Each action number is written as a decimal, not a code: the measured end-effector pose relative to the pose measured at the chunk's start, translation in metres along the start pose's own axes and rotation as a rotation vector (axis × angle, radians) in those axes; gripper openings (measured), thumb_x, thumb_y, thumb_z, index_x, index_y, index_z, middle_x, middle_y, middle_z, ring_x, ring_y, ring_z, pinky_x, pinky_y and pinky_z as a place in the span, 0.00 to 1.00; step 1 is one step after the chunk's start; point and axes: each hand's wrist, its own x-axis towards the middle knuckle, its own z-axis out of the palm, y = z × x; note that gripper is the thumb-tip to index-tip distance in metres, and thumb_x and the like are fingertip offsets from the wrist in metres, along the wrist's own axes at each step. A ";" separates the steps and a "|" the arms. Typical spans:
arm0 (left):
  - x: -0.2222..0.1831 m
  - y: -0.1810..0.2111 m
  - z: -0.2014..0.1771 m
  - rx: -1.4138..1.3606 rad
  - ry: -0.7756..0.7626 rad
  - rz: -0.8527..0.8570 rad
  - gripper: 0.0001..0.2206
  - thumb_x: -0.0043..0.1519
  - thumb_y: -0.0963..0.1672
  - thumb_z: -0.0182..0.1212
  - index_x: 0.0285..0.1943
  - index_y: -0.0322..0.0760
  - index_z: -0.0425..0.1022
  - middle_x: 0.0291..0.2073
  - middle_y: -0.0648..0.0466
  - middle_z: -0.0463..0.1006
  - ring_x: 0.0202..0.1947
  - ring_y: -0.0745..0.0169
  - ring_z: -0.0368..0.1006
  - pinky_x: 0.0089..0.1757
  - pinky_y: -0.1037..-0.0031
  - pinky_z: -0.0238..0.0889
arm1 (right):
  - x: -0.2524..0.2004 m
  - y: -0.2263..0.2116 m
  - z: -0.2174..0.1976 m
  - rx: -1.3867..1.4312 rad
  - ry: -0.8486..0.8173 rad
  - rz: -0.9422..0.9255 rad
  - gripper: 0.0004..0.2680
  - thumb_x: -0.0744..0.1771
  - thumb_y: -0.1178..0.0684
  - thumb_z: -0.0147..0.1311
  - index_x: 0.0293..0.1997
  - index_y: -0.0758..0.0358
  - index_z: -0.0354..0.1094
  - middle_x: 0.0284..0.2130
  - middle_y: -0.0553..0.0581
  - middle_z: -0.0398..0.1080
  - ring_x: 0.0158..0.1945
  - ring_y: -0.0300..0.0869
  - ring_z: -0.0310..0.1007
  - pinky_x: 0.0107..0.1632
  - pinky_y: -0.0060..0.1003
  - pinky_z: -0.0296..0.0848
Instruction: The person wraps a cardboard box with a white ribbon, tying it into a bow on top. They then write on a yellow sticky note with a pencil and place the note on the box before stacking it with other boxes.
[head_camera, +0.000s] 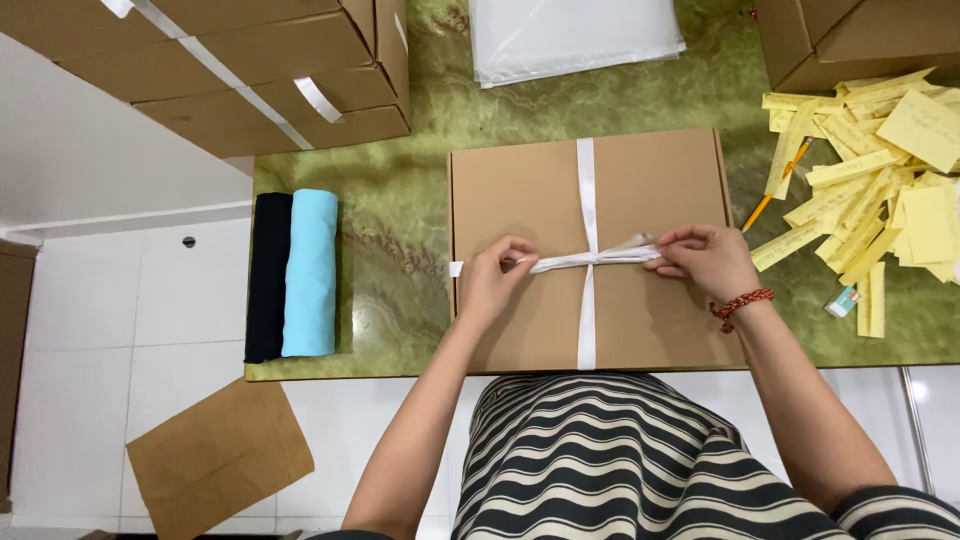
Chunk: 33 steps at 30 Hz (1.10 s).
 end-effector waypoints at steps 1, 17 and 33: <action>-0.003 -0.006 -0.003 0.019 0.012 -0.027 0.08 0.62 0.44 0.71 0.47 0.57 0.82 0.34 0.63 0.88 0.44 0.55 0.84 0.47 0.64 0.75 | -0.002 0.001 -0.004 -0.008 -0.001 -0.008 0.08 0.66 0.70 0.55 0.49 0.80 0.71 0.40 0.75 0.76 0.39 0.56 0.82 0.45 0.43 0.86; -0.023 0.005 0.023 0.189 0.011 0.146 0.07 0.57 0.44 0.74 0.41 0.52 0.82 0.30 0.60 0.86 0.44 0.52 0.82 0.49 0.64 0.74 | 0.026 -0.048 0.032 -0.291 0.051 -0.222 0.09 0.64 0.66 0.57 0.48 0.67 0.77 0.36 0.63 0.80 0.33 0.45 0.83 0.37 0.33 0.87; -0.008 0.035 0.092 0.010 -0.088 0.235 0.08 0.64 0.43 0.67 0.52 0.43 0.82 0.45 0.46 0.85 0.48 0.39 0.82 0.50 0.55 0.76 | 0.010 -0.071 0.053 -0.353 -0.301 -0.362 0.08 0.69 0.60 0.59 0.54 0.66 0.77 0.41 0.63 0.80 0.41 0.43 0.80 0.49 0.40 0.81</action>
